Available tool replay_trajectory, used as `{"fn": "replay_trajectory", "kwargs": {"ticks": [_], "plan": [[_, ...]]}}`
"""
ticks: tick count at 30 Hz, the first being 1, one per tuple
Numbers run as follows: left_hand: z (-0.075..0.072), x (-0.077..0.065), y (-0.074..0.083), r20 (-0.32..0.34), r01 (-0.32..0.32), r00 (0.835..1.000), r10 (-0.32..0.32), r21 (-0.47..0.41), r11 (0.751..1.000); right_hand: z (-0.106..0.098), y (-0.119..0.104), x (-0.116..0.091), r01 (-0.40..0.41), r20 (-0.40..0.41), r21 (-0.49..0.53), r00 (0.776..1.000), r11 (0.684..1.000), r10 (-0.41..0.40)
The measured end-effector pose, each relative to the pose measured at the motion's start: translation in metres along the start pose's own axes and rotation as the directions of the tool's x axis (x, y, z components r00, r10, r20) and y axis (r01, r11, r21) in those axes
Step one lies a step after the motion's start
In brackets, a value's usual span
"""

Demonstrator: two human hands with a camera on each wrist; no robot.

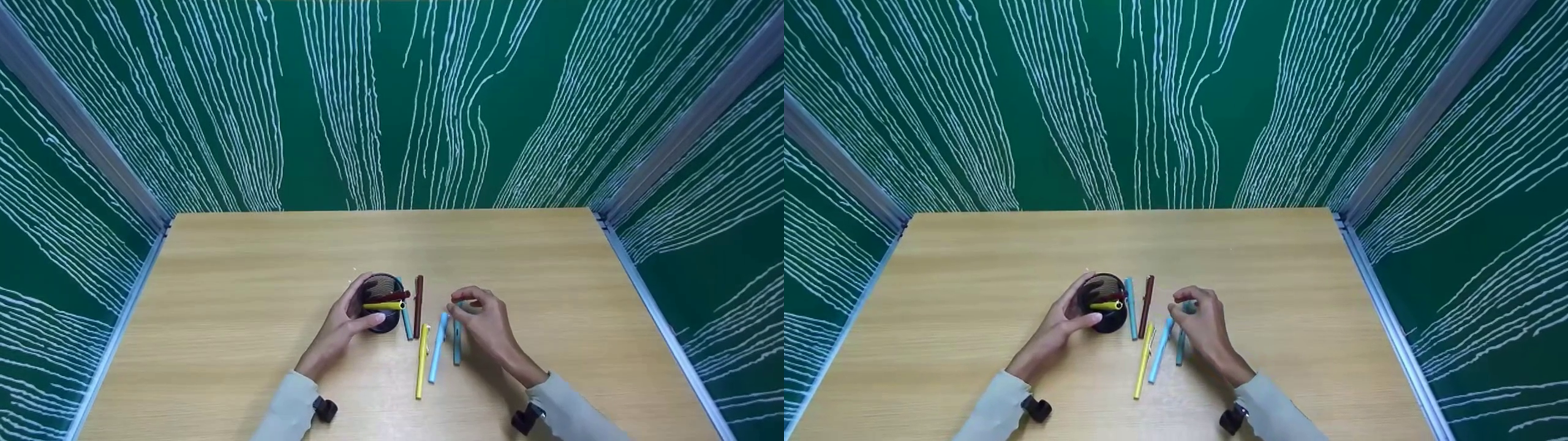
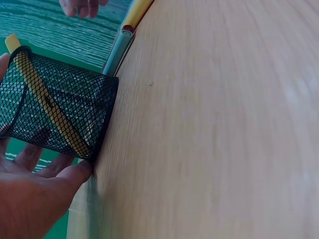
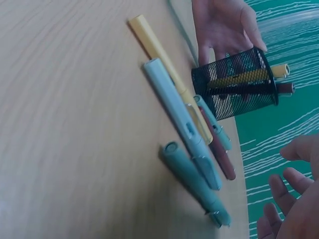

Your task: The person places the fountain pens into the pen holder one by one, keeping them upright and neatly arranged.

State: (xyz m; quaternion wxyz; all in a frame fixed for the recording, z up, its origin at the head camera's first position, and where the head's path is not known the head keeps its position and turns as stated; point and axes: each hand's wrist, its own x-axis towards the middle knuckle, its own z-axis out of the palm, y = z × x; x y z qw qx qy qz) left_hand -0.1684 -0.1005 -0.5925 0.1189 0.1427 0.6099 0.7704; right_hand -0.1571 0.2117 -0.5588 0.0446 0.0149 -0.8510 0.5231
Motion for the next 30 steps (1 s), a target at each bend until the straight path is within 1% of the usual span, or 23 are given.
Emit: {"fn": "replay_trajectory", "kwargs": {"ticks": [7,13,16,20,25,30], "plan": [[-0.001,-0.001,0.003,0.004,0.003,1.000,-0.003,0.015,1.000,-0.004,0.015,-0.006,-0.026,-0.014,-0.002,1.000,1.000,0.026],[-0.002,-0.001,0.002,-0.002,0.014,1.000,-0.014,0.045,0.999,-0.007,0.025,-0.011,-0.087,-0.016,0.021,0.996,0.996,0.087],[-0.001,-0.001,0.001,-0.004,0.015,1.000,-0.015,0.060,0.998,-0.009,0.029,-0.014,-0.108,-0.024,0.004,0.994,0.994,0.108],[-0.001,-0.001,0.000,-0.008,0.005,1.000,-0.004,0.055,0.998,-0.007,0.035,-0.015,-0.104,-0.037,-0.025,0.994,0.994,0.103],[0.000,-0.004,0.000,-0.022,0.014,1.000,-0.012,0.073,0.997,-0.003,0.041,-0.017,-0.108,-0.030,-0.044,0.994,0.993,0.107],[0.001,-0.004,0.003,-0.023,0.021,1.000,-0.019,0.089,0.996,0.000,0.044,-0.018,-0.122,-0.032,-0.070,0.992,0.990,0.120]]}}
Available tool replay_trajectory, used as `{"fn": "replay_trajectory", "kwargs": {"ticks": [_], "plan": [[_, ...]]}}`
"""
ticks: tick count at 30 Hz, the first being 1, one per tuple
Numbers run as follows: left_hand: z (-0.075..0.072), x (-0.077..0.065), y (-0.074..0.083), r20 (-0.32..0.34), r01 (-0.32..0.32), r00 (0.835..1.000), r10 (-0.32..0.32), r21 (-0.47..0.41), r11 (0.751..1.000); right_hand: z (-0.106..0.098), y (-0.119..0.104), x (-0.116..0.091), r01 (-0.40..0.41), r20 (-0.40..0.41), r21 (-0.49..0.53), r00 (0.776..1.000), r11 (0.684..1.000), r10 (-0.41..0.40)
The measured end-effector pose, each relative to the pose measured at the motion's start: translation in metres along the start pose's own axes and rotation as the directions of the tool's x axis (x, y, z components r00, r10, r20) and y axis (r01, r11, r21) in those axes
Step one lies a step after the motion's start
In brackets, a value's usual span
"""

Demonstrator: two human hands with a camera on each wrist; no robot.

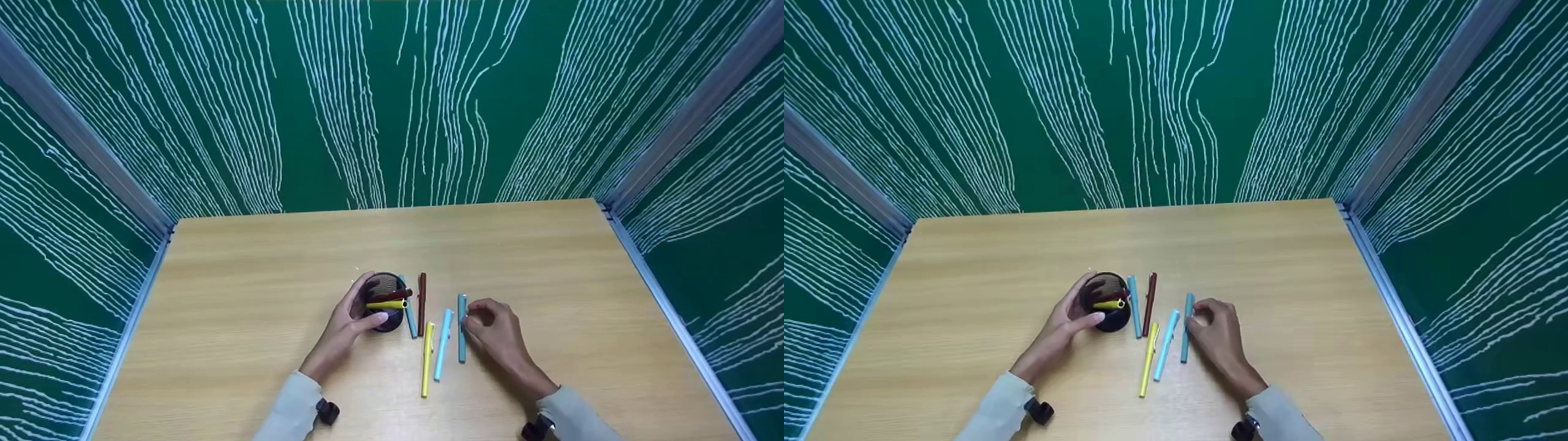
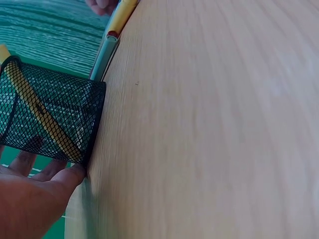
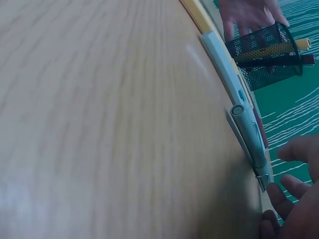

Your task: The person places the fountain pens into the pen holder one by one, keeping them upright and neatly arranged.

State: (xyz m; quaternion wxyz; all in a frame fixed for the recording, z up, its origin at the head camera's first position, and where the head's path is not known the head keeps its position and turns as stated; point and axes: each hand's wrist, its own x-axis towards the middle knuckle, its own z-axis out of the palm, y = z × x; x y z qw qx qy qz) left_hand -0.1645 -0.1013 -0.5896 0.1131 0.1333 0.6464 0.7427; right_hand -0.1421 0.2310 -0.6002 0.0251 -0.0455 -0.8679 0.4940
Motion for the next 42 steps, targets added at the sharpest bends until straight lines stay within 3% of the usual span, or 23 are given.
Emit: {"fn": "replay_trajectory", "kwargs": {"ticks": [15,21,29,42], "plan": [[0.000,0.001,0.001,0.000,0.021,1.000,-0.021,0.007,1.000,0.012,0.003,0.004,0.013,-0.042,-0.107,0.999,0.994,-0.017],[-0.001,0.003,-0.002,0.019,-0.011,1.000,0.011,-0.014,1.000,0.014,0.005,0.004,0.048,-0.048,-0.155,0.997,0.987,-0.057],[-0.001,0.004,0.000,0.027,-0.028,0.999,0.029,-0.049,0.998,0.013,0.005,0.006,0.065,-0.076,-0.158,0.994,0.985,-0.078],[-0.002,0.003,-0.003,0.019,-0.024,1.000,0.024,-0.023,0.999,0.007,0.009,0.007,0.060,-0.076,-0.174,0.994,0.983,-0.074]]}}
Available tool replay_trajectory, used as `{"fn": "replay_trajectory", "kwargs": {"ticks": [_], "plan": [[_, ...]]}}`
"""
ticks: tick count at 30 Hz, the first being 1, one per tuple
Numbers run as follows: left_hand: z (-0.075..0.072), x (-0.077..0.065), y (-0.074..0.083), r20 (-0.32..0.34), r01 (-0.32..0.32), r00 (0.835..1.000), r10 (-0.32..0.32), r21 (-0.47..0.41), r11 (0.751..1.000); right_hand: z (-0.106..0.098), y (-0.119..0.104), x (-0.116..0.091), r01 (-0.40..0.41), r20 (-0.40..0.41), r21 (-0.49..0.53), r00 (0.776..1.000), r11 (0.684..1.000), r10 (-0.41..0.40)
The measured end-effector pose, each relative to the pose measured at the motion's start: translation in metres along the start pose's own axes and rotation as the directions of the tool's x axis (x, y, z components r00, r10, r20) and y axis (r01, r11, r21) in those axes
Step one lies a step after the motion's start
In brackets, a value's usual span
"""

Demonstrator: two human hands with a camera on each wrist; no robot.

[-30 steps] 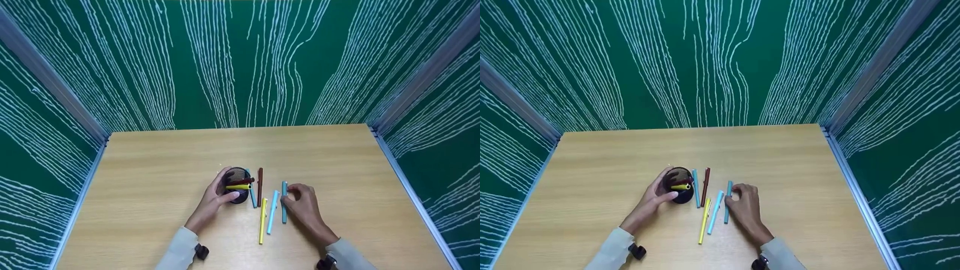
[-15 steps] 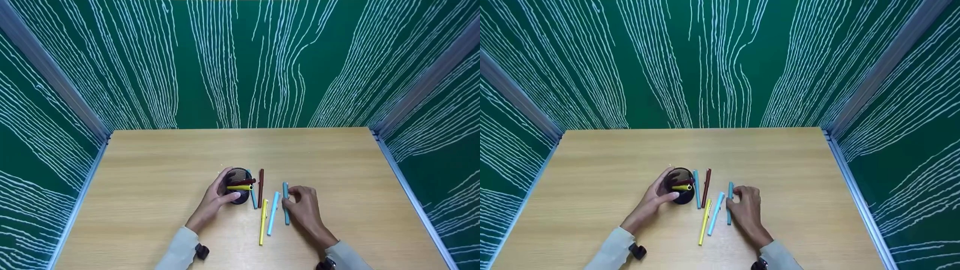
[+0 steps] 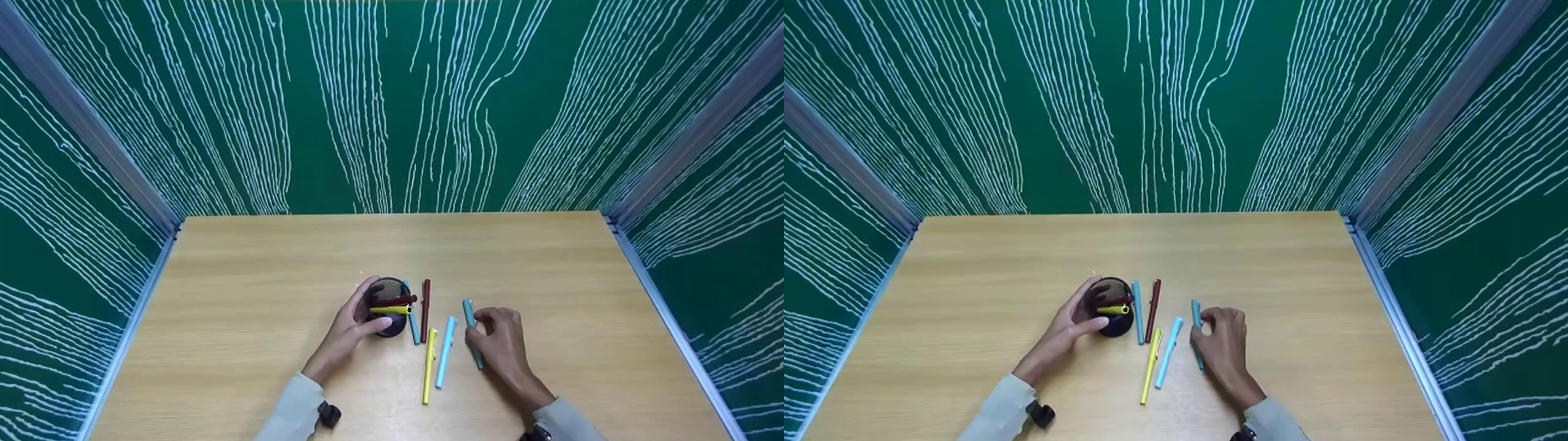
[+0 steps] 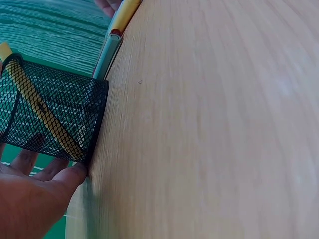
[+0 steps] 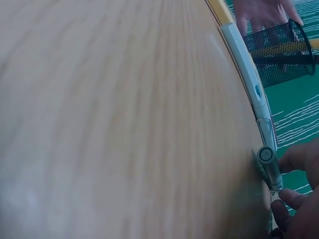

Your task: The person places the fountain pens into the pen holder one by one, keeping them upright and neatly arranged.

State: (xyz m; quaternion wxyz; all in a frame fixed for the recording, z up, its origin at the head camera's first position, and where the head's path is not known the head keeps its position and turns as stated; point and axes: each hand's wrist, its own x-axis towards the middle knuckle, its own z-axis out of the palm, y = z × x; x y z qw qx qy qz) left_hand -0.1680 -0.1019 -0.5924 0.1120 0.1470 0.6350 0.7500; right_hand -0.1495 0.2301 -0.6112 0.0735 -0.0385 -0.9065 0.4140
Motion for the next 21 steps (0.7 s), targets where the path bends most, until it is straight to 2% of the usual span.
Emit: {"fn": "replay_trajectory", "kwargs": {"ticks": [4,11,21], "plan": [[-0.0003,-0.0010,0.0006,-0.004,0.009,1.000,-0.009,0.001,1.000,0.0017,0.0002,-0.0013,0.008,-0.003,-0.005,1.000,1.000,-0.008],[-0.0003,0.0007,-0.0003,0.015,-0.013,1.000,0.013,-0.035,0.999,0.0048,-0.0005,-0.0034,0.045,-0.028,-0.017,0.999,0.999,-0.046],[0.0009,0.0014,0.0006,0.011,-0.009,1.000,0.009,-0.008,1.000,0.0057,0.0011,-0.0025,0.083,-0.041,-0.071,0.995,0.994,-0.086]]}}
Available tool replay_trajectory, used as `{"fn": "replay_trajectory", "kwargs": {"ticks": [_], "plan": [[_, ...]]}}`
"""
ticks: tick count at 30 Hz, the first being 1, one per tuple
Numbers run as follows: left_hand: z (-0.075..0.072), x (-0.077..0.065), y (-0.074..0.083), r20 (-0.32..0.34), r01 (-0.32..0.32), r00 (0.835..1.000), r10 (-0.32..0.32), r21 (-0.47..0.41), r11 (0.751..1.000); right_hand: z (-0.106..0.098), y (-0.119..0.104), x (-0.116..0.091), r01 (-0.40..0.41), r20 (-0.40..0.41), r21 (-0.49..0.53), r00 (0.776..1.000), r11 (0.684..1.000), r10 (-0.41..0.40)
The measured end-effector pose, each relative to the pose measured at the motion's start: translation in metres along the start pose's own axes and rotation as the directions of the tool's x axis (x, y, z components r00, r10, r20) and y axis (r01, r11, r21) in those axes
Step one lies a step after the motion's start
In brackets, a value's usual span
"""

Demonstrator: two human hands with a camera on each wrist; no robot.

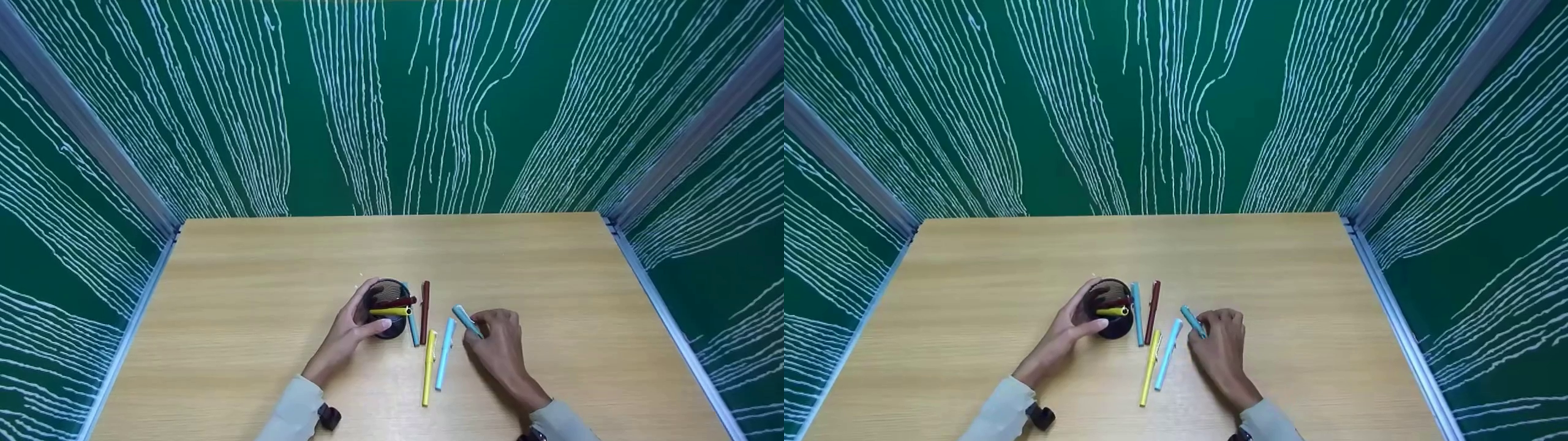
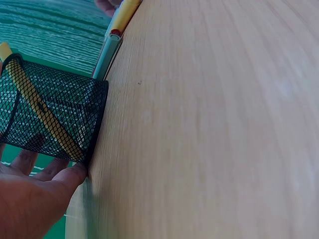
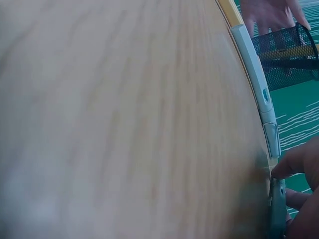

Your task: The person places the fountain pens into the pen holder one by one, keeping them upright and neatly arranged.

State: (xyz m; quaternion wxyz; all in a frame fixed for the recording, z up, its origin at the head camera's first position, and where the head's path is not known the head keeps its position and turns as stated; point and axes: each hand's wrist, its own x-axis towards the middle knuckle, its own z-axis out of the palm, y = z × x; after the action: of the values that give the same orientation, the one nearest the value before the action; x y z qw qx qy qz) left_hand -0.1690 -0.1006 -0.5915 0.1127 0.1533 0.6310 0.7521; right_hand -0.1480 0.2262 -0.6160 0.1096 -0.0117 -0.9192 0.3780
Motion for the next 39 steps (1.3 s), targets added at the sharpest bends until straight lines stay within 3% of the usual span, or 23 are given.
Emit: {"fn": "replay_trajectory", "kwargs": {"ticks": [13,20,26,39], "plan": [[0.002,-0.001,0.000,-0.009,-0.006,1.000,0.006,-0.007,1.000,-0.012,-0.001,0.004,-0.005,0.029,0.022,1.000,1.000,0.004],[0.000,0.000,-0.001,0.000,-0.007,1.000,0.007,-0.016,1.000,-0.021,-0.005,0.007,-0.006,0.003,0.033,1.000,0.999,0.006],[0.000,-0.001,0.001,-0.018,0.026,1.000,-0.025,0.011,1.000,-0.030,-0.008,0.008,-0.002,0.005,0.085,1.000,0.996,0.002],[0.002,-0.001,0.001,-0.010,0.023,1.000,-0.023,-0.009,1.000,-0.047,-0.020,0.009,-0.034,0.000,0.159,0.999,0.987,0.035]]}}
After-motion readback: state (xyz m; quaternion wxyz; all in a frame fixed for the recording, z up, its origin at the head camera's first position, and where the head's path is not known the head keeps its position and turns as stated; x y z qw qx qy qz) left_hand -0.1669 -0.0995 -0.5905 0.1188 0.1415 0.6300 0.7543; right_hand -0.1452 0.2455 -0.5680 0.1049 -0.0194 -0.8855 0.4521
